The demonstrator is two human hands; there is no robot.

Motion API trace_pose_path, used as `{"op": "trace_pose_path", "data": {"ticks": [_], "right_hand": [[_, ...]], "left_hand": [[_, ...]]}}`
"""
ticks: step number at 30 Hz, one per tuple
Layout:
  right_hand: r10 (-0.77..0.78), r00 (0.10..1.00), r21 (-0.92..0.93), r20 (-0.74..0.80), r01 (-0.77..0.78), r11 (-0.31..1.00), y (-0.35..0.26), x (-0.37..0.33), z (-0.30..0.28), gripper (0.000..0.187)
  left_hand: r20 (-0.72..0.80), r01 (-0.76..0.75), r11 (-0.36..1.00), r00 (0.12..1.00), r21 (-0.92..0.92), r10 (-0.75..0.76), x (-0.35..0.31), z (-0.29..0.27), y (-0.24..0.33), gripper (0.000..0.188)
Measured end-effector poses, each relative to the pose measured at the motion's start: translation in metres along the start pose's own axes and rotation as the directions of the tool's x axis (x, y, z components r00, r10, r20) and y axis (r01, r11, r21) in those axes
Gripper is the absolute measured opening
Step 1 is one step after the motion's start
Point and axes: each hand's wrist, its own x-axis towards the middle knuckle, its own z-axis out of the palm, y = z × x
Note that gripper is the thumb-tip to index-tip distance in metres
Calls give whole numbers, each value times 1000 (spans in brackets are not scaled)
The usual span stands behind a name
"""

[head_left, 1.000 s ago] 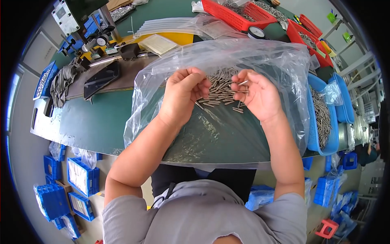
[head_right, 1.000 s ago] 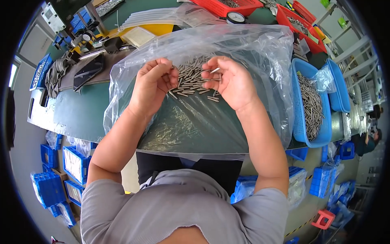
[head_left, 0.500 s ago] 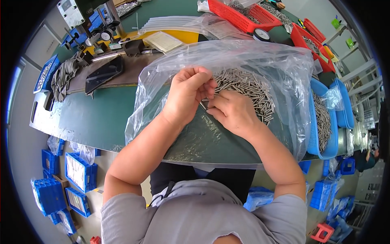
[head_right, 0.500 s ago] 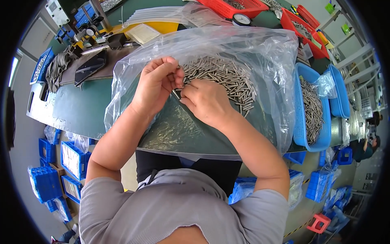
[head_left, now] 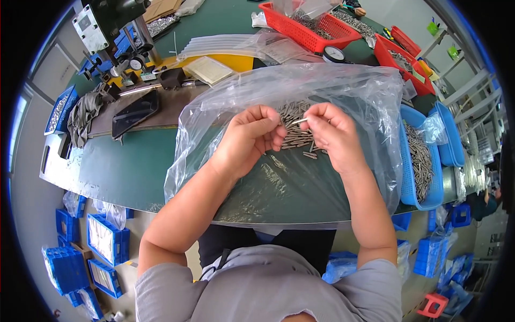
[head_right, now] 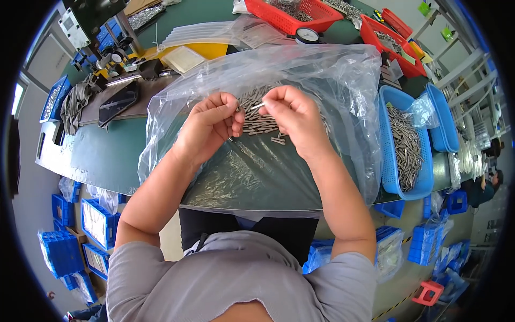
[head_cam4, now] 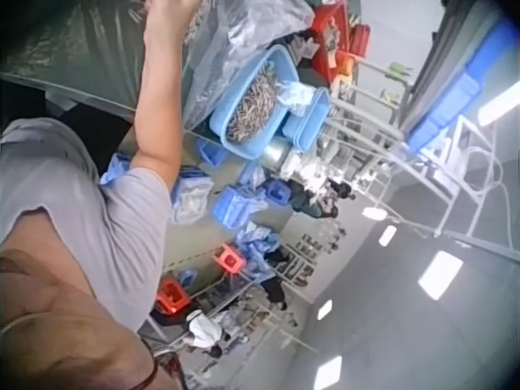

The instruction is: Inspecting and sorting small metal pins into different containers on a factory workbench.

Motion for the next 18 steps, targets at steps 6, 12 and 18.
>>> {"op": "trace_pose_path", "data": {"ticks": [6, 12, 18], "right_hand": [[3, 1000, 34, 30, -4, 999, 3, -2, 7, 14], [9, 999, 30, 39, -10, 999, 2, -3, 6, 14], [44, 997, 27, 65, -46, 999, 6, -4, 11, 13]], "left_hand": [[28, 49, 997, 998, 63, -51, -1, 4, -3, 9], [18, 57, 995, 998, 85, -59, -1, 5, -4, 8], [47, 43, 994, 998, 99, -48, -4, 6, -5, 8]]}}
